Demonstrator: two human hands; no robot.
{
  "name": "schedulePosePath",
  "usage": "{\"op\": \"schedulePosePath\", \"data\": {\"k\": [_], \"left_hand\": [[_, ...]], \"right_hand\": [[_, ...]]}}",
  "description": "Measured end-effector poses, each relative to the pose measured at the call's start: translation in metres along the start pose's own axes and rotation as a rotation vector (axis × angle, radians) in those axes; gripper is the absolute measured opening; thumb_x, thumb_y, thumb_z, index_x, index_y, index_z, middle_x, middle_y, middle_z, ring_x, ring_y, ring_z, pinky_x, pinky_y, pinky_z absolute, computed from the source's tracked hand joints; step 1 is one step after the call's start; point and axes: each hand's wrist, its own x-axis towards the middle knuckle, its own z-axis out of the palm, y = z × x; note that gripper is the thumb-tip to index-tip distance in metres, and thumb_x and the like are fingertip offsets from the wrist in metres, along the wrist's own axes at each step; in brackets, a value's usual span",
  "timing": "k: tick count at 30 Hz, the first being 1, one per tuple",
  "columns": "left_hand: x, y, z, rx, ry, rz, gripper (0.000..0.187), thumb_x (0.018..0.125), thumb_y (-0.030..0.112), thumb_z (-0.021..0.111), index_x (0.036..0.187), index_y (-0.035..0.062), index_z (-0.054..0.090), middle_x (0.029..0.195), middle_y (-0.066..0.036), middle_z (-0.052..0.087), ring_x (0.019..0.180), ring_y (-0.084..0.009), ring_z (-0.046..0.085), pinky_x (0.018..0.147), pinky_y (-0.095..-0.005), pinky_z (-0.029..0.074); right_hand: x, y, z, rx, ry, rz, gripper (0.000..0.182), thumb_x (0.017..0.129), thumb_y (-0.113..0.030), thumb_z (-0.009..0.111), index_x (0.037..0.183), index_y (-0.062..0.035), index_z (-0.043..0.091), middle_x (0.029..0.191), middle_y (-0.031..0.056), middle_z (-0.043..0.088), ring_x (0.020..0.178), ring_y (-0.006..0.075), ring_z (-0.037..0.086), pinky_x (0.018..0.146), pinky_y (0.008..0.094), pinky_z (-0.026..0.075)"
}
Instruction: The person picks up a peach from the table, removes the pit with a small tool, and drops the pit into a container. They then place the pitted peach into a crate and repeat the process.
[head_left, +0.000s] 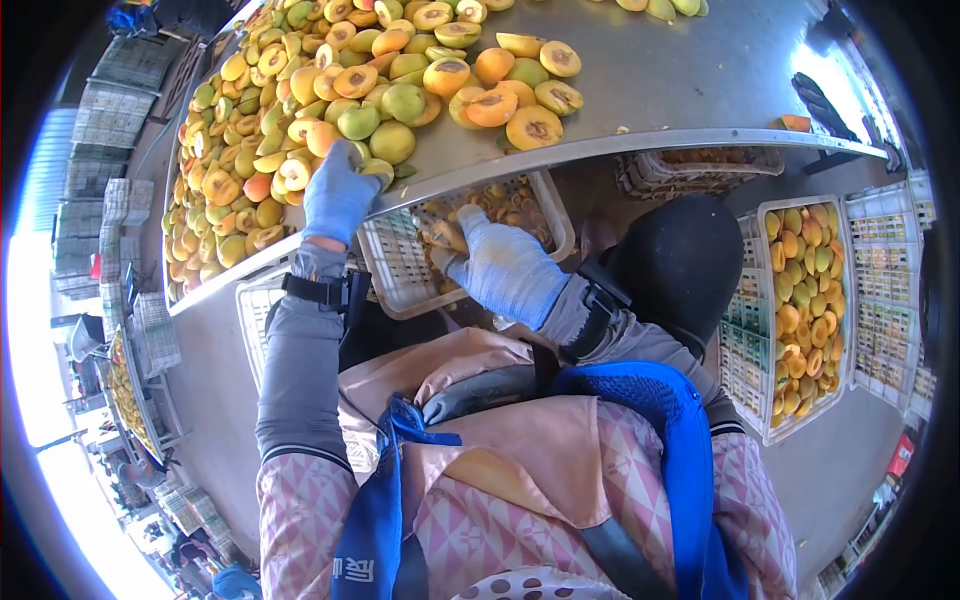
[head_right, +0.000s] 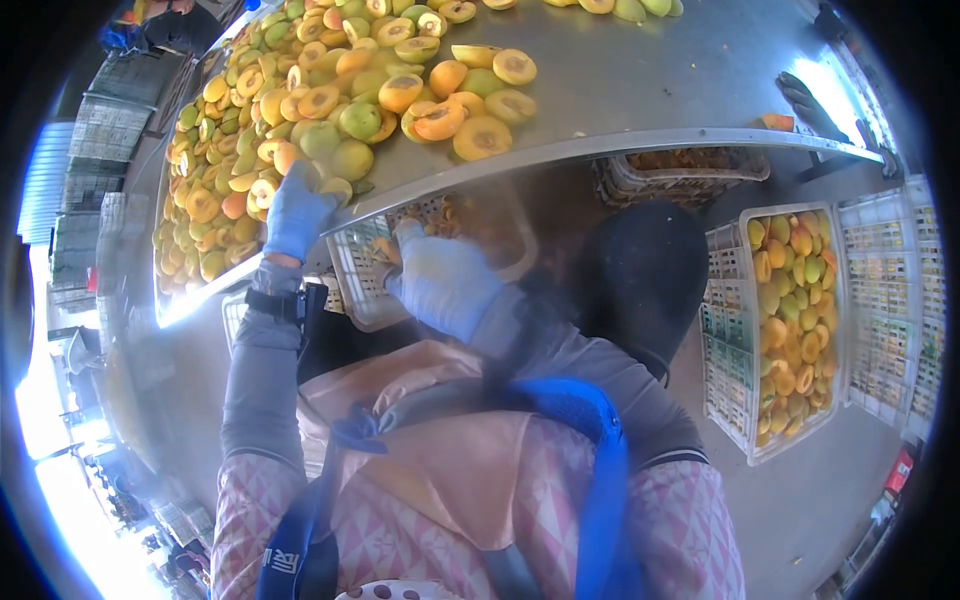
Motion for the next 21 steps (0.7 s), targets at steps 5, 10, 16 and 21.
{"op": "schedulePosePath", "data": {"k": [5, 10, 16, 21], "left_hand": [[-0.040, 0.012, 0.000, -1.091, -0.054, 0.063, 0.038, 0.083, 0.023, 0.069, 0.110, 0.0003, 0.056, 0.098, -0.008, 0.062, 0.082, -0.0166, 0.062, 0.068, -0.0277, 0.053], [-0.085, 0.053, -0.008, -1.490, -0.176, 0.011, 0.038, 0.091, 0.032, 0.060, 0.116, 0.0031, 0.054, 0.096, -0.008, 0.062, 0.079, -0.0137, 0.061, 0.062, -0.0260, 0.052], [-0.097, 0.055, -0.008, -1.633, -0.086, -0.133, 0.043, 0.099, 0.046, 0.045, 0.113, 0.0062, 0.053, 0.102, -0.010, 0.063, 0.088, -0.0182, 0.061, 0.079, -0.0330, 0.052], [-0.099, 0.060, -0.007, -1.683, -0.023, -0.124, 0.037, 0.100, 0.043, 0.044, 0.104, 0.0086, 0.057, 0.091, -0.006, 0.063, 0.081, -0.0152, 0.063, 0.068, -0.0275, 0.053]], "right_hand": [[0.003, -0.006, -0.006, 0.348, 0.071, -0.077, 0.038, 0.094, -0.031, 0.056, 0.111, 0.0029, 0.052, 0.085, 0.0253, 0.065, 0.081, 0.0409, 0.064, 0.070, 0.0437, 0.051], [0.007, -0.011, 0.000, 0.511, 0.101, -0.098, 0.037, 0.095, -0.027, 0.056, 0.116, 0.0034, 0.052, 0.090, 0.0252, 0.064, 0.086, 0.0386, 0.064, 0.073, 0.0414, 0.049], [0.003, -0.025, -0.004, 0.715, 0.075, -0.097, 0.037, 0.095, -0.026, 0.056, 0.116, 0.0031, 0.052, 0.088, 0.0251, 0.064, 0.084, 0.0378, 0.065, 0.073, 0.0422, 0.049], [0.000, -0.022, 0.000, 0.246, 0.177, -0.169, 0.036, 0.093, -0.032, 0.058, 0.108, 0.0012, 0.053, 0.076, 0.0240, 0.063, 0.073, 0.0409, 0.064, 0.063, 0.0463, 0.051]]}}
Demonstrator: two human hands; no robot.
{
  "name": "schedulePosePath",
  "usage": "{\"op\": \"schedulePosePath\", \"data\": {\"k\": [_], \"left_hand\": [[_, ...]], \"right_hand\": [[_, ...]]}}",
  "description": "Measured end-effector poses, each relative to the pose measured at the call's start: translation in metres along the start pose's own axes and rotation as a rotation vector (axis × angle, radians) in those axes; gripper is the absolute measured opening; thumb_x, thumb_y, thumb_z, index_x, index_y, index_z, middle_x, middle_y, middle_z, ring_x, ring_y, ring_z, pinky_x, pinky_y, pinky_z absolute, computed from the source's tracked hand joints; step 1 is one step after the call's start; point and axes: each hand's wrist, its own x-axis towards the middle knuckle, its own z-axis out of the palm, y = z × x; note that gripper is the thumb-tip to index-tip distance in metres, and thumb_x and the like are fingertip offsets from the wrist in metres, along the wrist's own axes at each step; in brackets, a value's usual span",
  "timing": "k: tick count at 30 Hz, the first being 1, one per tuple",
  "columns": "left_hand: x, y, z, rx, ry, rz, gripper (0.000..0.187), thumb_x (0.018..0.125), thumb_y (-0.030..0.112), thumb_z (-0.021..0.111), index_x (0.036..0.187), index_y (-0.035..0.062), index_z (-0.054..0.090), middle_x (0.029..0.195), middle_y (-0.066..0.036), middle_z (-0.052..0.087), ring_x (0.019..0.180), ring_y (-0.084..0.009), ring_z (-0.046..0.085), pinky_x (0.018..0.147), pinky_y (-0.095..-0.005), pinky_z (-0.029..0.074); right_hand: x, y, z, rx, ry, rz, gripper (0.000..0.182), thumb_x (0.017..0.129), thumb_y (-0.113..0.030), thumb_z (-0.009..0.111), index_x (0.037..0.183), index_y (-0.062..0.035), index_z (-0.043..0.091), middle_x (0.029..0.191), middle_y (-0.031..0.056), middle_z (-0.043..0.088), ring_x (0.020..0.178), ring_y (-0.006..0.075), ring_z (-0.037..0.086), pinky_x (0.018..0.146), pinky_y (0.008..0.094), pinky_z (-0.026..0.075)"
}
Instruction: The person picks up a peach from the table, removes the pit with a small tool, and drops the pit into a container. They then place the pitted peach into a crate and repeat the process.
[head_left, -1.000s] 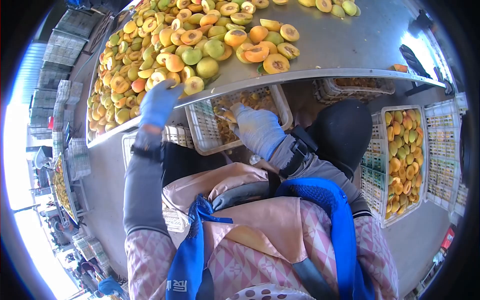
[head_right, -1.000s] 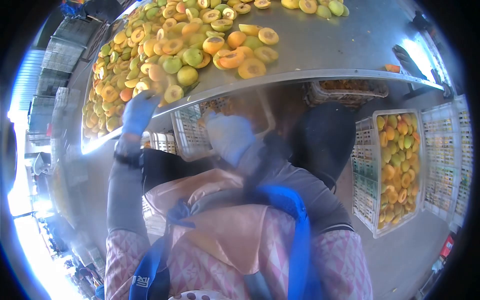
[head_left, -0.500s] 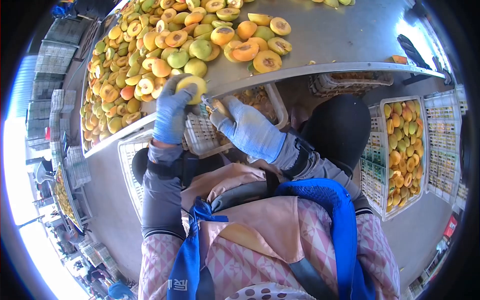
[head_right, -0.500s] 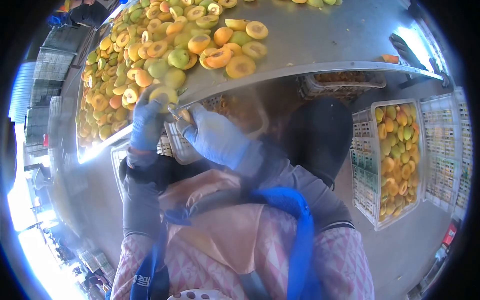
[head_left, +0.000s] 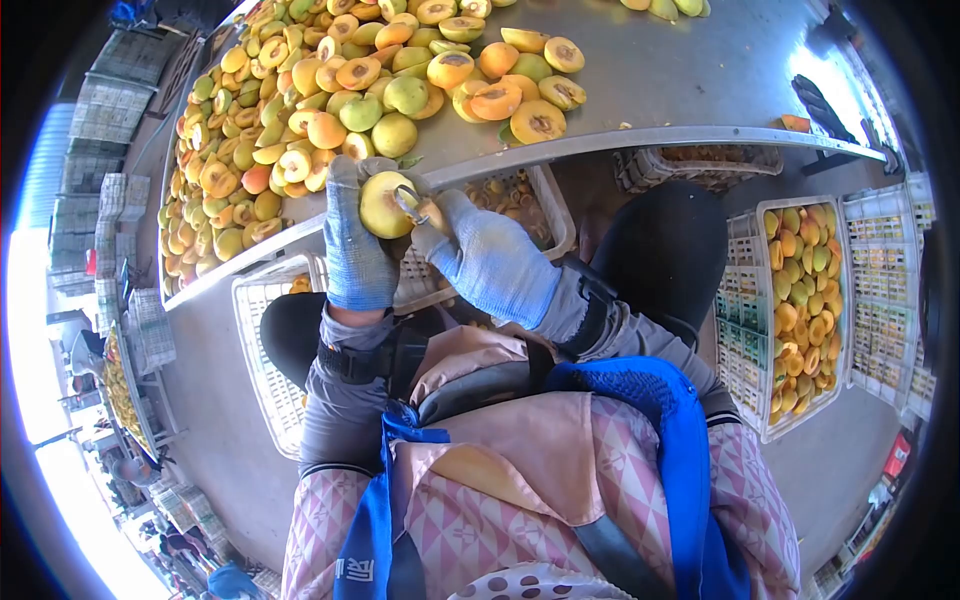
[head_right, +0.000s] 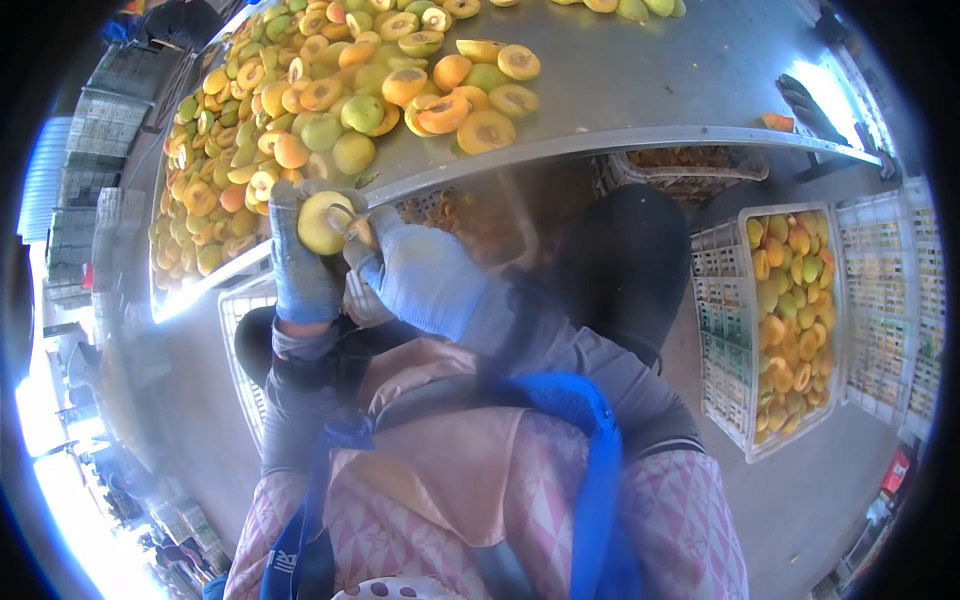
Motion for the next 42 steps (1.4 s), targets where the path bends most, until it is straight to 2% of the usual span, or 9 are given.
{"op": "schedulePosePath", "data": {"k": [8, 11, 14, 17, 23, 27, 33, 39, 42], "left_hand": [[0.007, -0.009, -0.015, 0.625, -0.104, 0.408, 0.046, 0.104, 0.039, 0.032, 0.097, 0.0018, 0.058, 0.084, -0.008, 0.063, 0.078, -0.0139, 0.061, 0.073, -0.0273, 0.050], [-0.003, -0.001, -0.002, 0.574, -0.149, 0.349, 0.046, 0.105, 0.037, 0.032, 0.097, -0.0001, 0.058, 0.084, -0.009, 0.063, 0.079, -0.0142, 0.061, 0.073, -0.0278, 0.050], [-0.001, -0.014, -0.011, 0.791, -0.063, 0.520, 0.046, 0.104, 0.036, 0.033, 0.098, -0.0017, 0.058, 0.084, -0.010, 0.064, 0.078, -0.0144, 0.061, 0.073, -0.0281, 0.051], [-0.003, -0.004, -0.010, 0.522, -0.138, 0.221, 0.041, 0.104, 0.033, 0.037, 0.100, -0.0015, 0.059, 0.085, -0.009, 0.064, 0.077, -0.0146, 0.062, 0.073, -0.0280, 0.051], [-0.003, 0.000, -0.016, 0.991, -0.337, 0.504, 0.027, 0.101, 0.021, 0.041, 0.100, 0.0000, 0.058, 0.087, -0.009, 0.064, 0.078, -0.0149, 0.062, 0.073, -0.0275, 0.051], [0.002, -0.018, -0.030, 0.651, -0.164, 0.311, 0.020, 0.098, 0.016, 0.045, 0.101, -0.0007, 0.057, 0.088, -0.009, 0.065, 0.077, -0.0160, 0.062, 0.072, -0.0285, 0.051], [-0.004, -0.023, -0.024, 0.872, -0.059, 0.606, 0.017, 0.092, 0.013, 0.051, 0.098, -0.0009, 0.058, 0.083, -0.011, 0.066, 0.073, -0.0218, 0.065, 0.069, -0.0311, 0.052], [-0.008, -0.015, -0.022, 0.938, -0.189, 0.519, 0.013, 0.091, 0.013, 0.054, 0.094, 0.0007, 0.059, 0.083, -0.010, 0.066, 0.075, -0.0206, 0.064, 0.070, -0.0303, 0.051], [-0.010, -0.013, -0.023, 0.963, -0.241, 0.443, 0.016, 0.091, 0.016, 0.054, 0.094, 0.0014, 0.059, 0.085, -0.008, 0.065, 0.078, -0.0182, 0.062, 0.072, -0.0295, 0.051]], "right_hand": [[-0.005, -0.006, 0.003, -0.043, 0.007, -0.021, 0.036, 0.092, -0.031, 0.060, 0.106, 0.0013, 0.051, 0.069, 0.0227, 0.061, 0.064, 0.0413, 0.063, 0.055, 0.0482, 0.050], [-0.006, -0.005, 0.003, 0.001, 0.012, -0.049, 0.036, 0.091, -0.031, 0.061, 0.105, 0.0017, 0.051, 0.067, 0.0223, 0.061, 0.062, 0.0414, 0.062, 0.054, 0.0479, 0.050], [-0.011, -0.007, 0.001, -0.060, -0.040, -0.050, 0.035, 0.089, -0.028, 0.062, 0.103, 0.0015, 0.051, 0.066, 0.0214, 0.060, 0.060, 0.0405, 0.062, 0.053, 0.0477, 0.049], [-0.013, -0.006, 0.001, -0.110, -0.066, -0.073, 0.034, 0.086, -0.024, 0.065, 0.102, 0.0016, 0.051, 0.065, 0.0200, 0.061, 0.059, 0.0395, 0.062, 0.052, 0.0476, 0.049], [-0.016, -0.003, 0.000, -0.278, -0.239, 0.028, 0.034, 0.089, -0.026, 0.059, 0.109, 0.0005, 0.051, 0.072, 0.0206, 0.063, 0.068, 0.0404, 0.063, 0.061, 0.0475, 0.050], [-0.019, -0.010, 0.006, -0.003, -0.166, 0.120, 0.040, 0.089, -0.028, 0.059, 0.116, 0.0012, 0.051, 0.078, 0.0225, 0.065, 0.075, 0.0419, 0.063, 0.068, 0.0479, 0.050], [-0.018, -0.004, 0.010, 0.127, -0.134, 0.055, 0.042, 0.086, -0.023, 0.066, 0.113, 0.0037, 0.050, 0.079, 0.0241, 0.064, 0.069, 0.0423, 0.064, 0.060, 0.0483, 0.051], [-0.023, 0.000, 0.005, -0.159, -0.149, -0.059, 0.034, 0.080, -0.018, 0.067, 0.100, 0.0030, 0.050, 0.066, 0.0196, 0.062, 0.063, 0.0402, 0.064, 0.055, 0.0463, 0.051], [-0.021, -0.008, -0.002, -0.387, -0.360, 0.080, 0.025, 0.092, -0.017, 0.049, 0.104, 0.0046, 0.051, 0.074, 0.0236, 0.065, 0.074, 0.0390, 0.066, 0.064, 0.0482, 0.050]]}}
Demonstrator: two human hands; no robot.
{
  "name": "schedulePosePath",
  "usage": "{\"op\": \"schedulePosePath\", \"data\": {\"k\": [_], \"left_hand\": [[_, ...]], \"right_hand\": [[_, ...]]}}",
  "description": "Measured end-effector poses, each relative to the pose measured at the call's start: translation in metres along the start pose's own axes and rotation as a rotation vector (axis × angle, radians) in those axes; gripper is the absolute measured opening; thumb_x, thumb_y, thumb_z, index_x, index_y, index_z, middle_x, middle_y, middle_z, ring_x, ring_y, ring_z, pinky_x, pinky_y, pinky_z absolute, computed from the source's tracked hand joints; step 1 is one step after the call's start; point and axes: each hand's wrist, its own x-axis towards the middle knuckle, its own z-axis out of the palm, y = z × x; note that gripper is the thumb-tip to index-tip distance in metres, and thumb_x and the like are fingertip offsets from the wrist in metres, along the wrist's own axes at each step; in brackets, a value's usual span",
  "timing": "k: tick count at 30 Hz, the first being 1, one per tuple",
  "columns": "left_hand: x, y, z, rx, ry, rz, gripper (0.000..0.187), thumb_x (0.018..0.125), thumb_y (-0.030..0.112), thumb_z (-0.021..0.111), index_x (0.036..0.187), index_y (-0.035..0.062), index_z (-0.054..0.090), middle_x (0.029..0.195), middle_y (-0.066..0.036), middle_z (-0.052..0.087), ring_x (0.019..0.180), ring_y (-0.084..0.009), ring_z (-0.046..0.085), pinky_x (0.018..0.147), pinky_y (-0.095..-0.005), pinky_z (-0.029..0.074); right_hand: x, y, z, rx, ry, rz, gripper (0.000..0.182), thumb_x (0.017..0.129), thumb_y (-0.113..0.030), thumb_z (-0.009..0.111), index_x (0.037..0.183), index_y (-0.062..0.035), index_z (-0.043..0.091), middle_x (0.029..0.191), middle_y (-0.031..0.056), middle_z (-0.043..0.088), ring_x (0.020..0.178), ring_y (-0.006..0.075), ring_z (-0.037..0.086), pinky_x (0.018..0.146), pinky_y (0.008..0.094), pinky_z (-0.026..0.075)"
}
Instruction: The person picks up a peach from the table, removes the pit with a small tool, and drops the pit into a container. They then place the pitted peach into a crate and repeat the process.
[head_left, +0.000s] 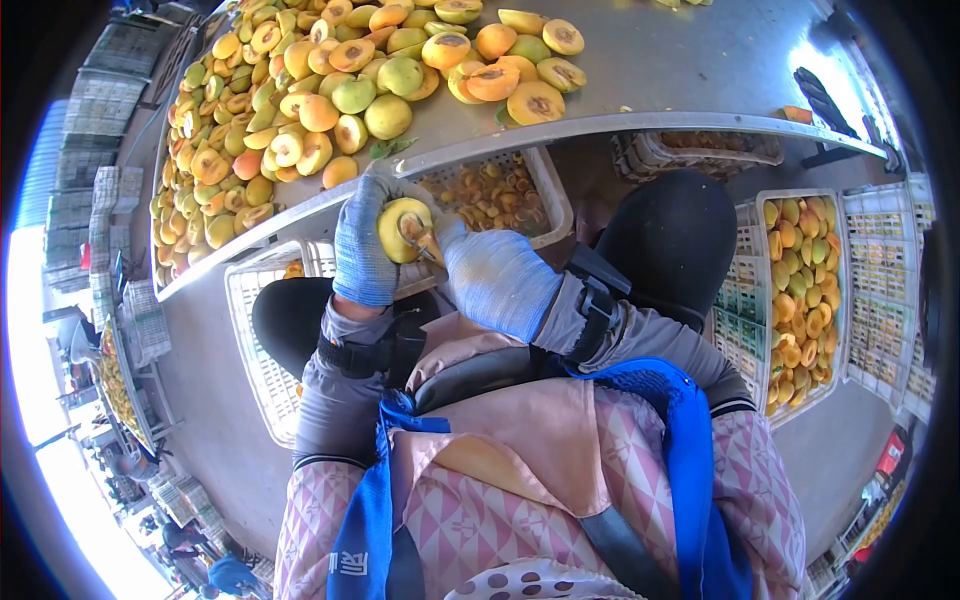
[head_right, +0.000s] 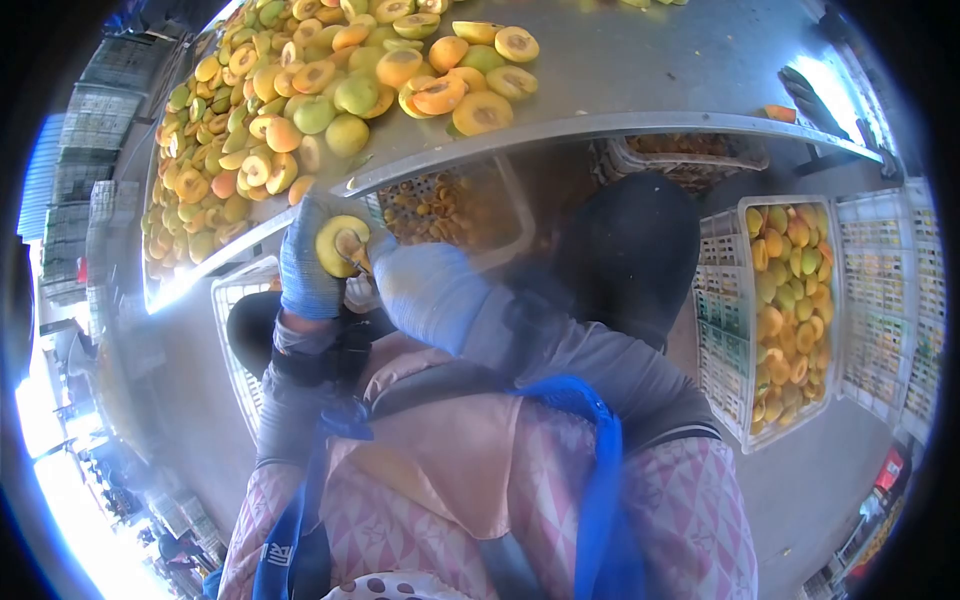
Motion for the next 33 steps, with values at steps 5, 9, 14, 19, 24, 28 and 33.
{"op": "schedulePosePath", "data": {"k": [5, 9, 14, 19, 24, 28, 33], "left_hand": [[0.000, -0.012, 0.006, -0.545, 0.106, -0.353, 0.035, 0.099, 0.034, 0.046, 0.097, 0.0024, 0.060, 0.086, -0.007, 0.064, 0.079, -0.0162, 0.061, 0.073, -0.0292, 0.051], [0.003, 0.023, 0.012, -0.825, 0.152, -0.389, 0.053, 0.100, 0.049, 0.037, 0.097, 0.0015, 0.060, 0.086, -0.008, 0.063, 0.078, -0.0137, 0.059, 0.072, -0.0269, 0.050], [0.000, 0.011, 0.008, -0.634, 0.174, -0.284, 0.055, 0.101, 0.049, 0.036, 0.093, 0.0006, 0.060, 0.084, -0.009, 0.062, 0.075, -0.0129, 0.057, 0.070, -0.0253, 0.047], [-0.002, 0.018, 0.022, -0.456, 0.294, -0.070, 0.054, 0.102, 0.045, 0.034, 0.088, -0.0012, 0.060, 0.080, -0.009, 0.063, 0.072, -0.0140, 0.057, 0.069, -0.0276, 0.047], [-0.002, 0.022, 0.025, -0.465, 0.299, -0.104, 0.049, 0.103, 0.035, 0.034, 0.086, -0.0027, 0.060, 0.076, -0.010, 0.063, 0.072, -0.0160, 0.059, 0.069, -0.0298, 0.049], [-0.003, 0.015, 0.018, -0.023, 0.154, 0.148, 0.030, 0.101, 0.021, 0.041, 0.092, -0.0012, 0.059, 0.078, -0.010, 0.063, 0.074, -0.0157, 0.060, 0.071, -0.0277, 0.049], [-0.007, -0.002, 0.013, -0.122, 0.061, -0.092, 0.021, 0.099, 0.017, 0.046, 0.096, 0.0006, 0.058, 0.082, -0.010, 0.065, 0.076, -0.0162, 0.062, 0.072, -0.0268, 0.050]], "right_hand": [[0.004, 0.009, 0.018, 0.083, 0.146, -0.042, 0.030, 0.085, -0.016, 0.057, 0.103, 0.0058, 0.049, 0.067, 0.0214, 0.063, 0.067, 0.0404, 0.065, 0.059, 0.0478, 0.051], [0.007, -0.001, 0.013, 0.281, 0.239, -0.020, 0.037, 0.084, -0.019, 0.063, 0.108, 0.0060, 0.048, 0.068, 0.0226, 0.062, 0.066, 0.0435, 0.063, 0.058, 0.0483, 0.051], [0.008, -0.003, 0.009, 0.524, 0.200, -0.129, 0.039, 0.085, -0.020, 0.065, 0.111, 0.0045, 0.049, 0.082, 0.0267, 0.063, 0.076, 0.0449, 0.063, 0.063, 0.0480, 0.051], [0.006, -0.002, 0.008, 0.670, 0.198, -0.176, 0.038, 0.084, -0.018, 0.067, 0.109, 0.0035, 0.049, 0.084, 0.0268, 0.061, 0.078, 0.0443, 0.062, 0.065, 0.0480, 0.051], [-0.004, 0.001, 0.007, 0.362, 0.169, -0.069, 0.036, 0.082, -0.017, 0.067, 0.104, 0.0054, 0.048, 0.072, 0.0232, 0.061, 0.068, 0.0422, 0.063, 0.058, 0.0476, 0.050], [-0.007, 0.008, 0.010, 0.153, 0.226, -0.165, 0.034, 0.080, -0.016, 0.064, 0.101, 0.0068, 0.049, 0.063, 0.0191, 0.061, 0.060, 0.0373, 0.064, 0.051, 0.0451, 0.050], [-0.009, -0.001, -0.005, 0.015, 0.068, -0.030, 0.023, 0.091, -0.019, 0.052, 0.101, 0.0021, 0.053, 0.072, 0.0184, 0.066, 0.070, 0.0370, 0.066, 0.063, 0.0477, 0.051]]}}
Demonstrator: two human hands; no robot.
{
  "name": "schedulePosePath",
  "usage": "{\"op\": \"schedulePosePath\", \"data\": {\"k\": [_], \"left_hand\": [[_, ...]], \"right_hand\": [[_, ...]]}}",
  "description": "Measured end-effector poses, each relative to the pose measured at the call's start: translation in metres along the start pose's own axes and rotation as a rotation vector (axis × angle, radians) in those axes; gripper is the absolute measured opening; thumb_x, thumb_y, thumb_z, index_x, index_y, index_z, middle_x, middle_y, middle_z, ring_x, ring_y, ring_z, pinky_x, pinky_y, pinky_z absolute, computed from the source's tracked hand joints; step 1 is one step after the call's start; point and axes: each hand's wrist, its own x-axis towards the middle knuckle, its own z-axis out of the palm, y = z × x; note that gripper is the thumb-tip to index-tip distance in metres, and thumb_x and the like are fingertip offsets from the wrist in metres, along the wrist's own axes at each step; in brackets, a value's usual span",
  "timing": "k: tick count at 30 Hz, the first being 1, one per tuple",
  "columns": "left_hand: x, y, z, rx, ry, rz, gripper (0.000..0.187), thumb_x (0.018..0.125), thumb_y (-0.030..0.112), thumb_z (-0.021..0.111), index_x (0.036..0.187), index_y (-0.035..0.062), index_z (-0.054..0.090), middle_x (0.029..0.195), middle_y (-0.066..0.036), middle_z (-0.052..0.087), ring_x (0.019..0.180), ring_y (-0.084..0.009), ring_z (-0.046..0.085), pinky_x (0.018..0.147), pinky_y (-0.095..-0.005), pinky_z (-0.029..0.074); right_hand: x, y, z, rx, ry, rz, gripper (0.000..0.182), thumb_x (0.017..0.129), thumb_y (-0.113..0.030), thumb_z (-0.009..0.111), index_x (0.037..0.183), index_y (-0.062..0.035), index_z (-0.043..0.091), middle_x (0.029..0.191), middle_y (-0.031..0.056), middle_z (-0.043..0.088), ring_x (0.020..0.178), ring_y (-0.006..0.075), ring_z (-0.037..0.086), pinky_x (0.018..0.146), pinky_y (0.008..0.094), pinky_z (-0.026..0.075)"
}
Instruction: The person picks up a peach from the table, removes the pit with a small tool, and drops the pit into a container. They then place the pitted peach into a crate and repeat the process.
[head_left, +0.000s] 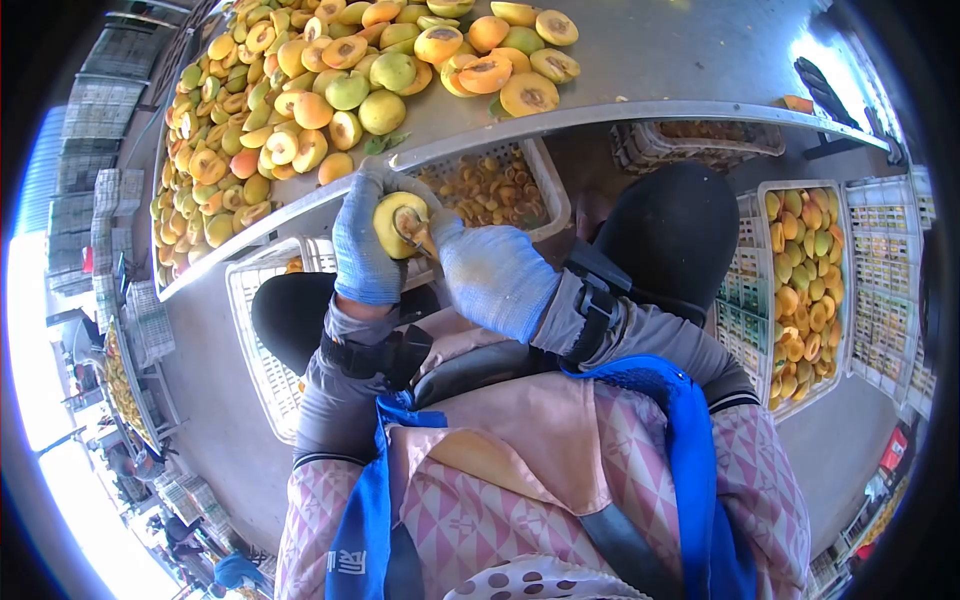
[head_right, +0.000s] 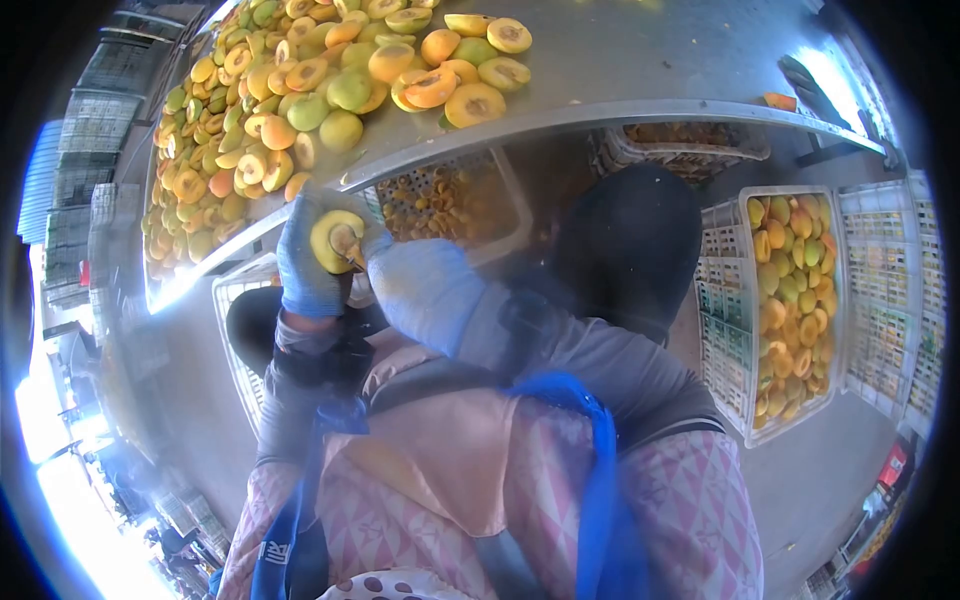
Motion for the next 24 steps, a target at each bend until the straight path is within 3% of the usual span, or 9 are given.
{"op": "schedulePosePath", "data": {"k": [1, 4, 7, 10, 13, 16, 19, 22, 24], "left_hand": [[0.000, -0.002, -0.001, 0.035, -0.019, 0.009, 0.023, 0.099, 0.019, 0.046, 0.096, 0.0004, 0.059, 0.083, -0.010, 0.065, 0.077, -0.0165, 0.062, 0.072, -0.0269, 0.051], [0.005, -0.015, 0.003, -0.732, 0.013, -0.406, 0.029, 0.101, 0.023, 0.045, 0.098, -0.0020, 0.059, 0.083, -0.010, 0.065, 0.077, -0.0169, 0.063, 0.072, -0.0267, 0.052], [0.016, -0.021, -0.007, -0.915, 0.039, -0.503, 0.037, 0.102, 0.030, 0.043, 0.099, -0.0027, 0.059, 0.084, -0.009, 0.066, 0.078, -0.0174, 0.063, 0.072, -0.0264, 0.054], [0.024, -0.021, -0.019, -0.825, 0.086, -0.551, 0.043, 0.102, 0.038, 0.041, 0.100, -0.0009, 0.060, 0.086, -0.010, 0.066, 0.080, -0.0185, 0.064, 0.072, -0.0256, 0.054], [0.016, 0.002, -0.018, -0.732, -0.107, -0.399, 0.051, 0.102, 0.045, 0.037, 0.109, 0.0001, 0.058, 0.096, -0.011, 0.065, 0.091, -0.0191, 0.063, 0.079, -0.0293, 0.053], [0.013, 0.012, -0.010, -0.724, -0.078, -0.368, 0.059, 0.101, 0.052, 0.031, 0.111, 0.0000, 0.058, 0.098, -0.010, 0.065, 0.091, -0.0175, 0.062, 0.084, -0.0307, 0.051], [0.008, 0.010, -0.004, -0.596, 0.016, -0.307, 0.060, 0.101, 0.053, 0.030, 0.108, 0.0006, 0.059, 0.095, -0.009, 0.065, 0.089, -0.0166, 0.062, 0.082, -0.0292, 0.051], [0.008, 0.022, 0.002, -0.543, 0.019, -0.242, 0.061, 0.101, 0.054, 0.030, 0.105, 0.0011, 0.060, 0.093, -0.008, 0.064, 0.086, -0.0159, 0.060, 0.079, -0.0284, 0.050], [0.006, 0.017, 0.005, -0.537, 0.057, -0.268, 0.064, 0.099, 0.058, 0.031, 0.102, 0.0011, 0.060, 0.091, -0.007, 0.061, 0.082, -0.0156, 0.057, 0.075, -0.0284, 0.049]], "right_hand": [[0.001, 0.000, 0.001, -0.036, -0.006, -0.013, 0.023, 0.091, -0.020, 0.052, 0.101, 0.0016, 0.053, 0.073, 0.0185, 0.066, 0.071, 0.0370, 0.066, 0.063, 0.0476, 0.051], [0.004, 0.007, 0.012, -0.114, 0.065, -0.083, 0.023, 0.089, -0.019, 0.054, 0.100, 0.0005, 0.053, 0.068, 0.0175, 0.064, 0.066, 0.0354, 0.066, 0.058, 0.0456, 0.050], [0.002, 0.016, 0.027, -0.081, 0.217, -0.141, 0.025, 0.084, -0.018, 0.060, 0.099, 0.0001, 0.052, 0.059, 0.0162, 0.061, 0.056, 0.0339, 0.065, 0.047, 0.0430, 0.049], [0.006, 0.011, 0.017, 0.038, 0.232, -0.063, 0.030, 0.085, -0.024, 0.063, 0.099, 0.0002, 0.050, 0.060, 0.0188, 0.061, 0.057, 0.0382, 0.064, 0.049, 0.0459, 0.050], [0.006, 0.007, 0.007, 0.125, 0.240, -0.006, 0.036, 0.086, -0.030, 0.066, 0.099, -0.0002, 0.050, 0.063, 0.0204, 0.061, 0.058, 0.0391, 0.063, 0.050, 0.0472, 0.050], [0.007, 0.006, 0.004, 0.158, 0.185, 0.042, 0.039, 0.092, -0.038, 0.056, 0.107, -0.0018, 0.054, 0.073, 0.0201, 0.066, 0.069, 0.0395, 0.065, 0.065, 0.0498, 0.050], [0.010, 0.003, 0.002, 0.192, 0.226, 0.011, 0.038, 0.094, -0.038, 0.053, 0.108, -0.0025, 0.054, 0.072, 0.0202, 0.065, 0.067, 0.0402, 0.064, 0.064, 0.0494, 0.050], [0.011, 0.003, 0.009, 0.254, 0.246, 0.011, 0.033, 0.088, -0.023, 0.065, 0.107, 0.0011, 0.052, 0.074, 0.0193, 0.063, 0.064, 0.0377, 0.064, 0.055, 0.0432, 0.051], [0.011, 0.003, 0.014, 0.597, 0.265, -0.034, 0.031, 0.090, -0.019, 0.063, 0.109, 0.0020, 0.052, 0.081, 0.0203, 0.063, 0.072, 0.0355, 0.065, 0.063, 0.0407, 0.051]]}}
